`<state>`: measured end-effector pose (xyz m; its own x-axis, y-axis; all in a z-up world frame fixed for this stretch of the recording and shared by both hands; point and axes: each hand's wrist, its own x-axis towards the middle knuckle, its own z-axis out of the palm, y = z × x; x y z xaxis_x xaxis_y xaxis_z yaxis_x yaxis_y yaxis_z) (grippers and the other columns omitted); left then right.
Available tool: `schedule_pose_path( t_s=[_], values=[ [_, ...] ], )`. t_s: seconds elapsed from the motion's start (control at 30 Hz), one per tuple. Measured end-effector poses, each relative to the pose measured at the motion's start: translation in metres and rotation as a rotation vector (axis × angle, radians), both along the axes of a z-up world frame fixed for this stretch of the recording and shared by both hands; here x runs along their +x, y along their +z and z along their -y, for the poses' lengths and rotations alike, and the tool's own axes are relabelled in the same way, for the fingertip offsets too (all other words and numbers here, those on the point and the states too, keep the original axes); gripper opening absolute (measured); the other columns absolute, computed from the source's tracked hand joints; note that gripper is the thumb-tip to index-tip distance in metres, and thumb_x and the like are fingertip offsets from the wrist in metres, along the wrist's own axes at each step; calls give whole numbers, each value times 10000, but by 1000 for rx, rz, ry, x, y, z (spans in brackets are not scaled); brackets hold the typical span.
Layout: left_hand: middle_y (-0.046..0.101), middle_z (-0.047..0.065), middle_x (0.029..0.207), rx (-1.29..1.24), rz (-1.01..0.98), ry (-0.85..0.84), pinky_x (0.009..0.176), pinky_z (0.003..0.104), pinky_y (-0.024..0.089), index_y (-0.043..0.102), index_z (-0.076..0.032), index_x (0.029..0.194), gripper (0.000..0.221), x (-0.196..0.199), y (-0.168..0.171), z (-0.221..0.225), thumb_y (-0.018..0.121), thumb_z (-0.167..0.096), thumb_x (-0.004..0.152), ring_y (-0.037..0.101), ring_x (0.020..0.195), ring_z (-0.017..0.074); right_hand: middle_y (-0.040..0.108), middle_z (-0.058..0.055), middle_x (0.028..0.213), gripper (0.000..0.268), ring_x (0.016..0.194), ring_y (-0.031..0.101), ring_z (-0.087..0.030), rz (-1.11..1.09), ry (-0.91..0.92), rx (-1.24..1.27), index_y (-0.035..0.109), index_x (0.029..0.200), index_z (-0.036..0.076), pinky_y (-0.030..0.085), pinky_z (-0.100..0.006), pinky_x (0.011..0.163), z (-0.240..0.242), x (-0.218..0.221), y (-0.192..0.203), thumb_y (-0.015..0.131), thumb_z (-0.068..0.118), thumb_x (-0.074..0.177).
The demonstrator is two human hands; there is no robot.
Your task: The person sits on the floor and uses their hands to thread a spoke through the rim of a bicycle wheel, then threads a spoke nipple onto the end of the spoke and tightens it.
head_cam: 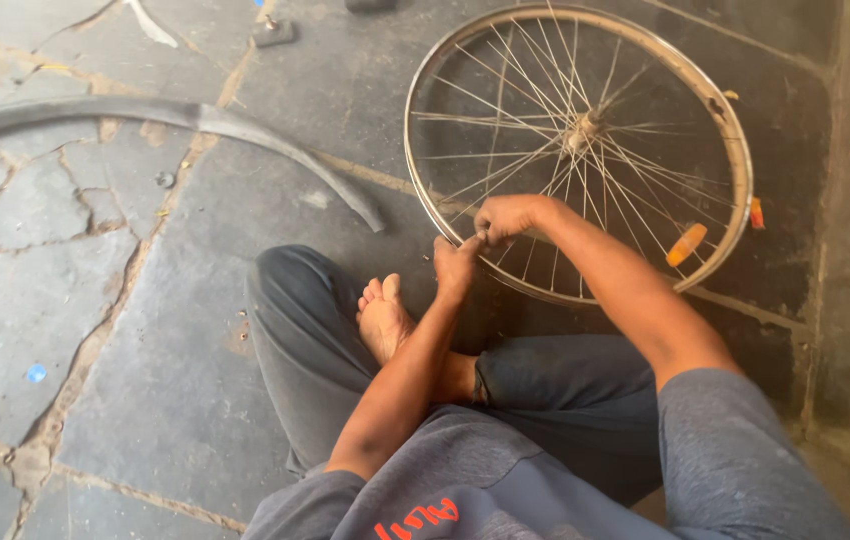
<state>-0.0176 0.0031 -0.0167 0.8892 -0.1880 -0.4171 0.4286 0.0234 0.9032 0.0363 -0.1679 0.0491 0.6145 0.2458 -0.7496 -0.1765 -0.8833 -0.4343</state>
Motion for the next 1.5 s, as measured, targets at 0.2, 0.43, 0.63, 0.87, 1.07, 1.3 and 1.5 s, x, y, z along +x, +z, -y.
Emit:
schedule_pose_path(
  t_s=[0.2, 0.43, 0.63, 0.87, 1.07, 1.3, 1.5],
  values=[
    [675, 243, 1088, 40, 208, 169, 884, 413, 524, 398, 67, 1367, 780, -3, -3, 5, 785, -322, 812, 679, 984, 322, 747, -133, 944, 310, 893, 693, -216, 246, 17, 99, 720, 1067, 23, 520, -352, 793, 10, -6, -19, 676, 78, 765],
    [671, 262, 1128, 93, 139, 217, 912, 437, 510, 334, 10, 1464, 801, 8, -6, 12, 725, -324, 849, 682, 1024, 364, 703, -141, 1227, 395, 1163, 632, -195, 198, -139, 343, 608, 1328, -19, 482, -336, 1011, 19, -2, -32, 614, 126, 961],
    [697, 248, 1073, 34, 32, 260, 878, 437, 536, 365, 22, 1399, 723, 13, -19, 14, 700, -290, 840, 709, 968, 344, 731, -126, 1110, 395, 1052, 691, -211, 98, -285, 413, 569, 1338, -18, 536, -338, 943, 16, 6, -52, 570, 86, 957],
    [679, 245, 1045, 96, -122, 269, 853, 433, 517, 465, 30, 1301, 589, 17, -42, 23, 691, -299, 869, 682, 936, 329, 701, -132, 929, 198, 743, 655, -202, 134, -316, 290, 605, 1165, 9, 542, -362, 652, 5, 0, -73, 575, 114, 1001],
    [691, 225, 996, -93, -246, 403, 756, 404, 556, 555, 68, 1112, 437, 19, -51, 24, 697, -192, 791, 692, 840, 293, 720, -107, 874, 172, 692, 690, -163, 193, -315, 214, 600, 1097, 15, 534, -323, 616, -8, -7, -73, 612, 160, 1004],
    [693, 250, 999, 36, -219, 324, 781, 425, 550, 556, 81, 1099, 439, 20, -58, 20, 702, -201, 796, 697, 875, 324, 674, -147, 1079, 183, 872, 715, -264, 377, -197, 158, 641, 1074, 14, 573, -405, 772, -17, -17, -65, 620, 119, 926],
    [661, 320, 1073, 205, -55, 202, 889, 473, 512, 507, 91, 1169, 582, 13, -62, 26, 760, -336, 864, 668, 997, 425, 671, -206, 1165, 434, 1094, 648, -385, 446, 88, -70, 614, 1178, 38, 502, -483, 913, -30, -34, -6, 709, 170, 776]
  ],
)
